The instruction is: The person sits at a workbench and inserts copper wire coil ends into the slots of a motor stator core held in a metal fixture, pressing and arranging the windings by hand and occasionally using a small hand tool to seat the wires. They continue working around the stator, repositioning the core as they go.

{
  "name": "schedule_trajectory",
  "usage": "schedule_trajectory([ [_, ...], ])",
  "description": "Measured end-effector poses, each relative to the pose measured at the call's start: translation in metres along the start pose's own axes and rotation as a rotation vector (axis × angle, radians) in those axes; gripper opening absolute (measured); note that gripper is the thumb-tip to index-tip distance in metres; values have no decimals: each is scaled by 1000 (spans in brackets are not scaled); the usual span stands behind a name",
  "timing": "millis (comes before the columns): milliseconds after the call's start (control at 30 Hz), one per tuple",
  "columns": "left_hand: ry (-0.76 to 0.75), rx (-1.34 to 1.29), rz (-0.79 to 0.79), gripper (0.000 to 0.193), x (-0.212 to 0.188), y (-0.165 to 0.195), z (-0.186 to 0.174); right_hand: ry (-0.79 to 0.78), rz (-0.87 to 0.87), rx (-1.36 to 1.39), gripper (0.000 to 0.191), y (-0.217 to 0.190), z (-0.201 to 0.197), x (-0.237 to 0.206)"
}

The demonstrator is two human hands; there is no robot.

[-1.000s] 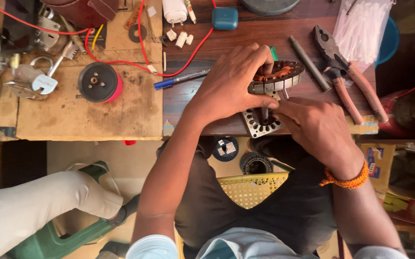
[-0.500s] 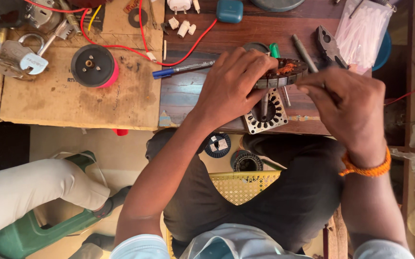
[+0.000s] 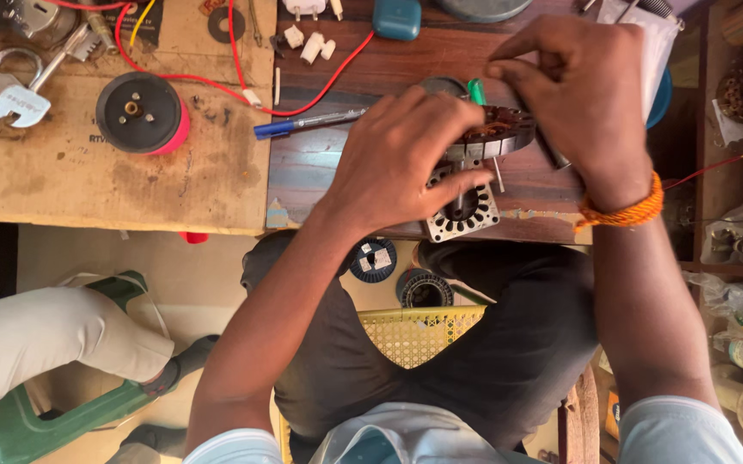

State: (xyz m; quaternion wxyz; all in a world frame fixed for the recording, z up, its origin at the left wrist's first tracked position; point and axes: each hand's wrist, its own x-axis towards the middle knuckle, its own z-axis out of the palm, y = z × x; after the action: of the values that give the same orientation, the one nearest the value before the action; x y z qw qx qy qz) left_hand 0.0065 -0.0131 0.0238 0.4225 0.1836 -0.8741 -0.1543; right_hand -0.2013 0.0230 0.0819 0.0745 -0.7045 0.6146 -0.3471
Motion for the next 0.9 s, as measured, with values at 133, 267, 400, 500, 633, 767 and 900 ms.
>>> schedule_trajectory([
  [133, -143, -209, -592, 67, 22, -7, 12, 23, -134, 52, 10, 0, 10, 5],
  [267, -190, -659, -549, 39, 37, -33, 24, 3, 60, -46, 10, -8, 2, 0],
  [400, -382, -728, -379, 21, 27, -55, 13, -146, 83, 11, 19, -26, -13, -18],
  [500, -365, -708, -199, 16, 21, -62, 3, -223, 124, 23, 19, -40, -16, -32],
  [633, -385, -601, -194, 15, 22, -61, -2, -262, 100, -76, 14, -53, -14, -42],
  [767, -419, -638, -169, 14, 30, -54, -7, -243, 23, -65, 11, -58, -5, -59],
  [900, -372, -476, -184, 39, 28, -36, -15, -208, -48, -178, 9, -47, 16, -80],
])
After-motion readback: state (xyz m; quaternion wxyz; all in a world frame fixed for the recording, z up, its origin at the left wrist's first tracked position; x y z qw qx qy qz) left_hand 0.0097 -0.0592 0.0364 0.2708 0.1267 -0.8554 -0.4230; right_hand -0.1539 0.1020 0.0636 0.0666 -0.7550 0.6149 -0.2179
